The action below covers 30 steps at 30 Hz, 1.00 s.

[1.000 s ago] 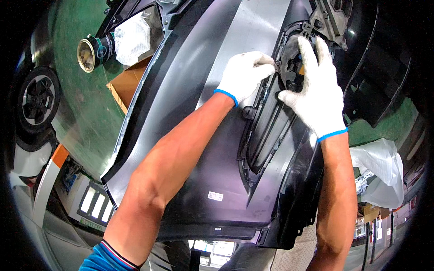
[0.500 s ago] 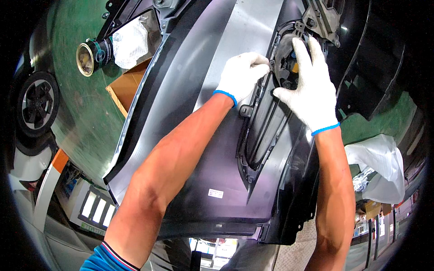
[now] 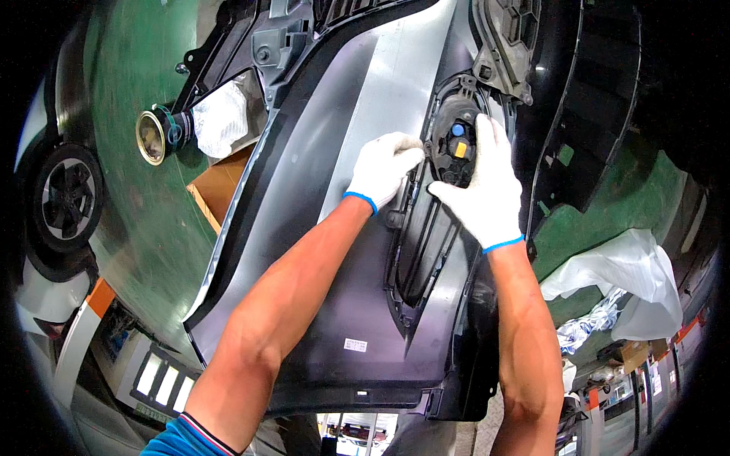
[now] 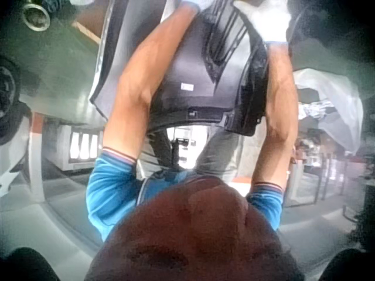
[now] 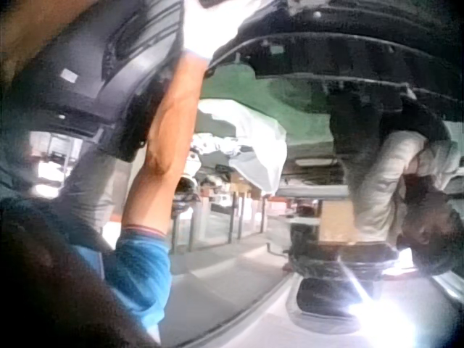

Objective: The person disassembles a small mechanical component using a screwdriver, then installs it into a detached car bumper. They secure the component and the bumper assembly using screws and a screwdriver.

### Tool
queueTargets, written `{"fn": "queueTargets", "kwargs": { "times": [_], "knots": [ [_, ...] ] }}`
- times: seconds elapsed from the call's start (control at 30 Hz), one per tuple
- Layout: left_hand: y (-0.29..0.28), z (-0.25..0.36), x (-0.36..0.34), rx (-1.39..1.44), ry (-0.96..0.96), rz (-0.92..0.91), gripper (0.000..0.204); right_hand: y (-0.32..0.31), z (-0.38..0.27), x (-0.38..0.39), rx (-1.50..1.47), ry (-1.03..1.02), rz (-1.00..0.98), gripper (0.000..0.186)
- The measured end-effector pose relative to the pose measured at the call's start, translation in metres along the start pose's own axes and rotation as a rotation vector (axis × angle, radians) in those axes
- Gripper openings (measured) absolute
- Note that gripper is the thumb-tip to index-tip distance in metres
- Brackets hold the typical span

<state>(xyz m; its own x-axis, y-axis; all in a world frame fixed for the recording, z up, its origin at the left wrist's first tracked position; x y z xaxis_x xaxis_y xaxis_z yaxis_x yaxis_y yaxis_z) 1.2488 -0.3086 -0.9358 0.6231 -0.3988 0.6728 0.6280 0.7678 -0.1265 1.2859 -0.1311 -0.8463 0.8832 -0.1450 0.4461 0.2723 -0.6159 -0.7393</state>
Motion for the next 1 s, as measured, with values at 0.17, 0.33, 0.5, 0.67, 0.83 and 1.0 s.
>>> {"fn": "queueTargets", "kwargs": {
  "times": [0.17,0.33,0.5,0.67,0.83,1.0],
  "knots": [
    [0.002,-0.006,-0.004,0.026,-0.029,-0.027,0.029,-0.002,-0.001,-0.001,-0.016,0.032,-0.02,0.116],
    [0.001,-0.004,-0.003,0.012,-0.037,-0.036,0.031,-0.003,-0.001,0.0,0.007,0.019,-0.019,0.115],
    [-0.002,0.0,-0.001,-0.003,-0.041,-0.03,0.033,-0.003,-0.003,0.002,0.012,0.022,-0.004,0.115],
    [-0.002,-0.001,-0.002,0.063,-0.083,-0.062,0.035,-0.01,-0.002,0.007,-0.023,0.045,-0.005,0.114],
    [-0.002,0.006,0.0,0.039,-0.074,-0.057,0.035,-0.04,0.012,0.038,-0.203,0.06,0.099,0.101],
    [-0.002,0.01,0.004,-0.029,-0.059,-0.057,0.038,-0.065,0.02,0.087,-0.513,0.209,0.062,0.083]
  ]
}}
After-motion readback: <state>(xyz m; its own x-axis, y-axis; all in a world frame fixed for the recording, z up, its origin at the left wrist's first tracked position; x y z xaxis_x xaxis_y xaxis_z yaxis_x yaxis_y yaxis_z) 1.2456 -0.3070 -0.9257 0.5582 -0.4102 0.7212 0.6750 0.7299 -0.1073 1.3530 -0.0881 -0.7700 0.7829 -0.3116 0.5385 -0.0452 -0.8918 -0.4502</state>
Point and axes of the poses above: each hand's wrist, its own x-axis away from the middle knuckle, its own y-axis out of the palm, z = x × y, the point moved 7 cm from there along -x, towards the middle knuckle, and after that the axes turned 7 degrees about -z, right-handed, at the moved point
